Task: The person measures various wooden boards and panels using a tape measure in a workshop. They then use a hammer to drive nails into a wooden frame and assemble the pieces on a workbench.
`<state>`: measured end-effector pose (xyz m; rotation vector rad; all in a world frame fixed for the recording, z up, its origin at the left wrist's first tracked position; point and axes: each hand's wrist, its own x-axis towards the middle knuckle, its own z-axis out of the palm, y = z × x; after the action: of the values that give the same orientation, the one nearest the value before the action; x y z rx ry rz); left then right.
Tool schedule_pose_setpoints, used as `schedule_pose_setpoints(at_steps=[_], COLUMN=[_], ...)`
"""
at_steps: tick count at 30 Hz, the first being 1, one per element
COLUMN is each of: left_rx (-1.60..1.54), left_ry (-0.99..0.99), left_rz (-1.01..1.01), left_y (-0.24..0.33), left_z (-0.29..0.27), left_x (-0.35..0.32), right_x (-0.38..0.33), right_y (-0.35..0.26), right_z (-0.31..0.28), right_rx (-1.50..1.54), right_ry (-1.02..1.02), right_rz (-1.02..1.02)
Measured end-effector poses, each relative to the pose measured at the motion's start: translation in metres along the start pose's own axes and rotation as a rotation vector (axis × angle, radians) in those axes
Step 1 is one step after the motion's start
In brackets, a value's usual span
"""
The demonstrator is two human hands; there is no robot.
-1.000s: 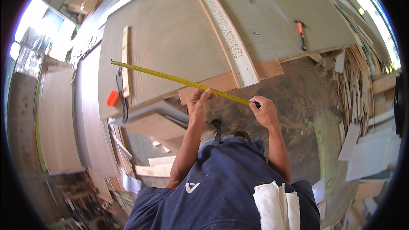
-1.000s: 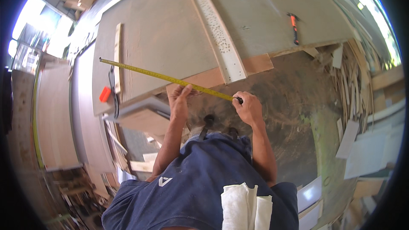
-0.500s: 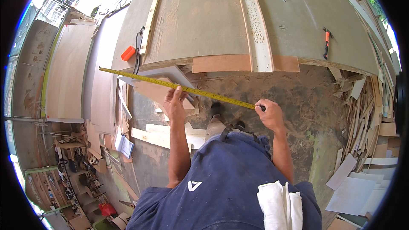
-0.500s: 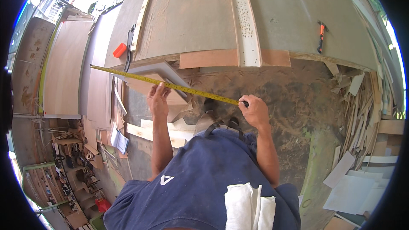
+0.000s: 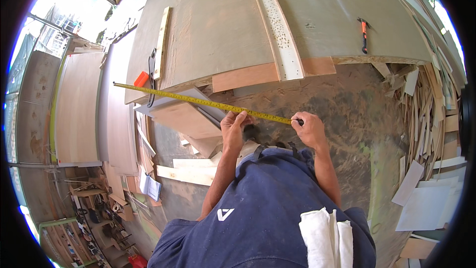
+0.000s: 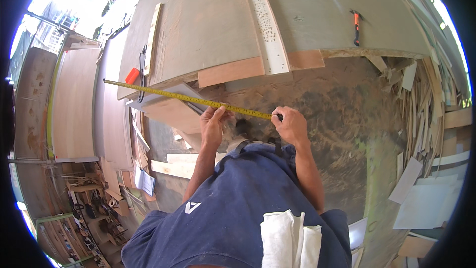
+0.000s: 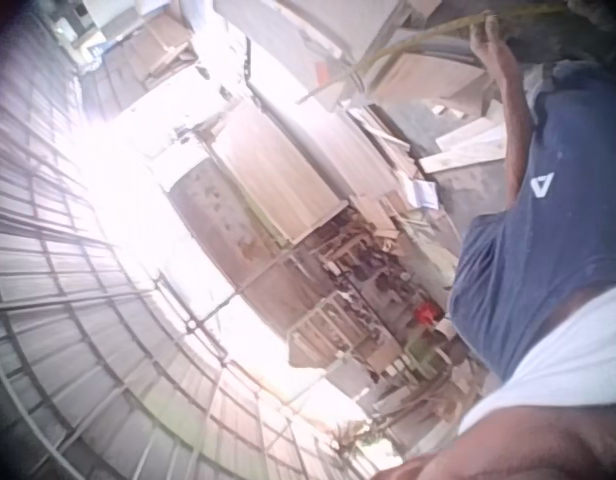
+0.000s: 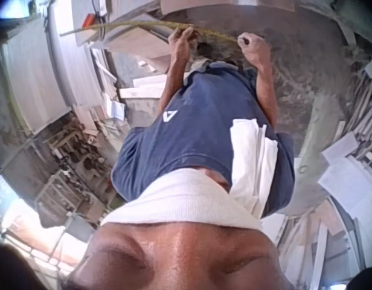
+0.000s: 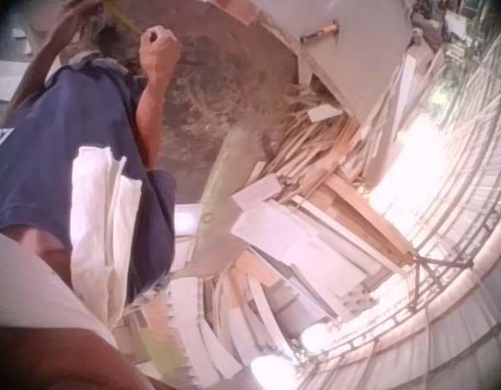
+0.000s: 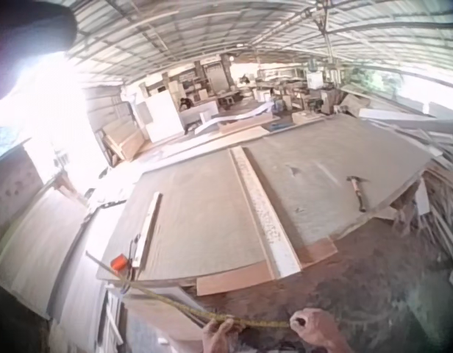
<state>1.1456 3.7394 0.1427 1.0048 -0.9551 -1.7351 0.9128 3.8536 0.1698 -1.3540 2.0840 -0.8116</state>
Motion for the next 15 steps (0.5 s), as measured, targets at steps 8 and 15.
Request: schedule_pose_setpoints(at_steps=[8,15], left_rx=[0.015,0.091], left_ry=[-0.021,0.013], left_rz=[0.052,0.131], left_y=[0.015,0.02], left_z=[-0.003,0.007], left_x=[0.009,0.008], right_x=[-0.002,-0.001], right_y=[0.004,0.007], right_z=[-0.003,-0.007], right_rx=[0.034,0.047], right_ry=[0.037,0.02], right_rz=[0.004,0.012])
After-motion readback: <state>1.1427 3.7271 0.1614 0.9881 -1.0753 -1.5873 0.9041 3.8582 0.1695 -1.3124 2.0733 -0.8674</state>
